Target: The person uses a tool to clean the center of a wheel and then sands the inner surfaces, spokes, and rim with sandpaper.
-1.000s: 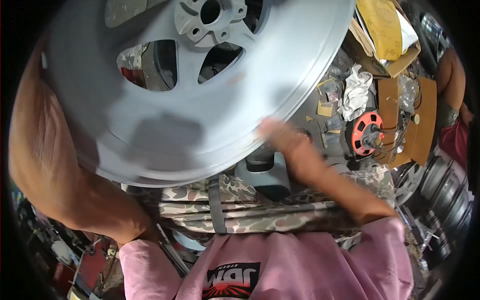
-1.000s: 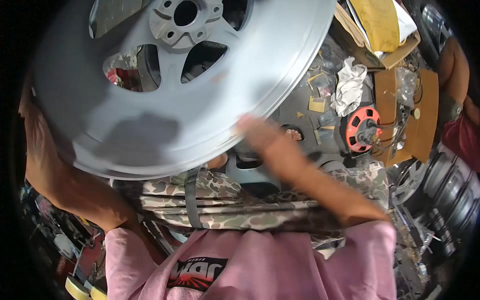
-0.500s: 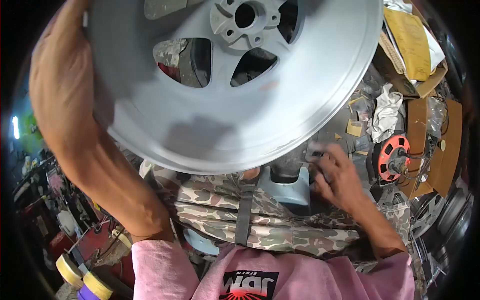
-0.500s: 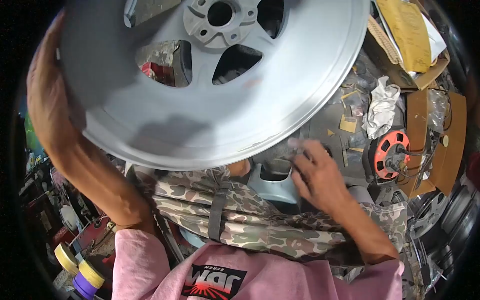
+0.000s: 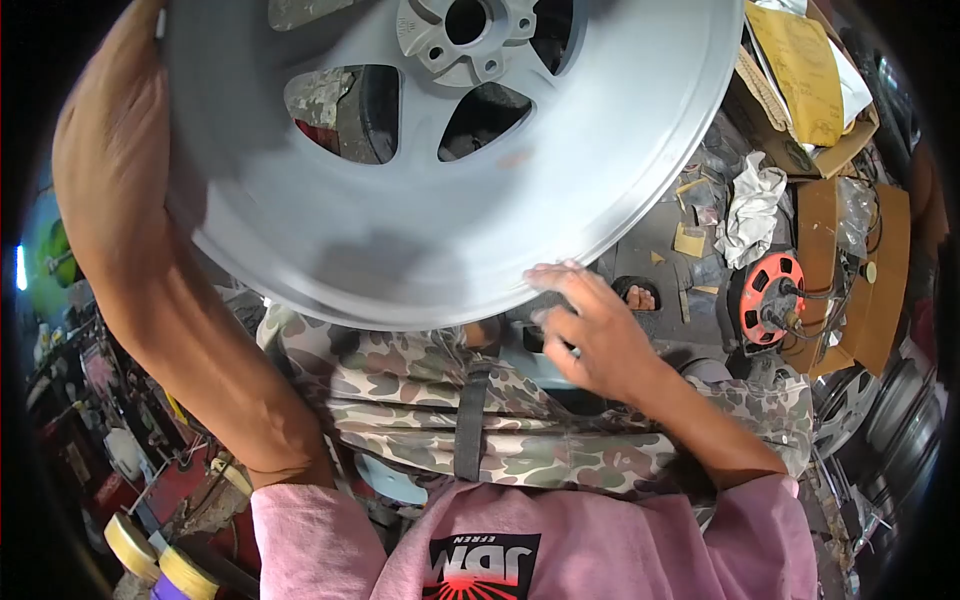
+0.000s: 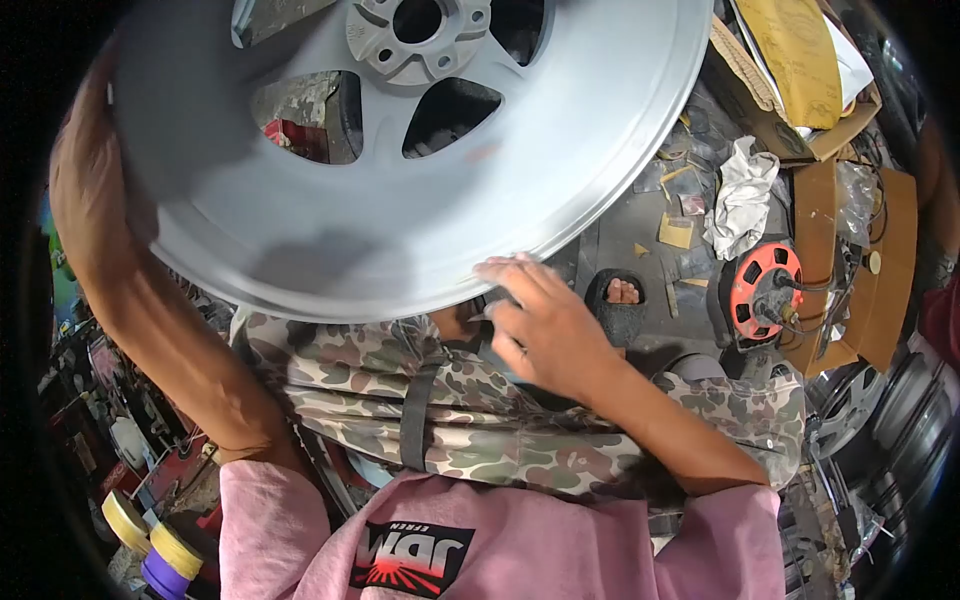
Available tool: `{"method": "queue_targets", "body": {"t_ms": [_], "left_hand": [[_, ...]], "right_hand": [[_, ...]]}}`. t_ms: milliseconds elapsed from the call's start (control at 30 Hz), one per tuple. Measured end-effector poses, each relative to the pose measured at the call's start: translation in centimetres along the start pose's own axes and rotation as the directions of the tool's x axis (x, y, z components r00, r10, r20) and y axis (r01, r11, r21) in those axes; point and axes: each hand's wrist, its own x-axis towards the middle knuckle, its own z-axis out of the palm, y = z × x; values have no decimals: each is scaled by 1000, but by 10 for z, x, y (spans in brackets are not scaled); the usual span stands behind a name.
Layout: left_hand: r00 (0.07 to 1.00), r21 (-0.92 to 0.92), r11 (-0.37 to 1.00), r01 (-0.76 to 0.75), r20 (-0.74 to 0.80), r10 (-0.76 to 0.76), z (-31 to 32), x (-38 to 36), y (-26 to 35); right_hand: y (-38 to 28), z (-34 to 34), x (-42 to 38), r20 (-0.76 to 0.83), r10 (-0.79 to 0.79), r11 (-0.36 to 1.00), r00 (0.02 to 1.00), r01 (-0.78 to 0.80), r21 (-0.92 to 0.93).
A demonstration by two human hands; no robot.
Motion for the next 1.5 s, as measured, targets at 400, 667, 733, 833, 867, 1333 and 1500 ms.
{"method": "queue_targets", "body": {"t_ms": [400,667,733,833,867,1333,1500], "left_hand": [[957,-177,948,264,-77,-281,13,3,35],[953,84,970,-227,223,203,0,5,-16],[954,74,975,-208,234,185,-1,9,-27],[978,125,983,-134,175,111,4,1,-11],[993,168,983,-76,102,59,4,-5,-5],[986,-407,913,-45,128,106,16,7,-26],[979,-342,935,-93,141,149,14,13,-37]], "right_hand": [[-14,12,4,-187,18,996,982,-1,88],[47,-12,-19,-239,118,984,964,-147,-105],[50,-23,-24,-239,191,968,952,-223,-115],[49,-23,-21,-368,214,976,905,-212,48],[51,-17,-20,-367,130,979,921,-177,-98],[58,15,-9,-310,-42,906,950,-95,-413],[-7,40,-1,-379,15,1000,925,-8,21]]}}
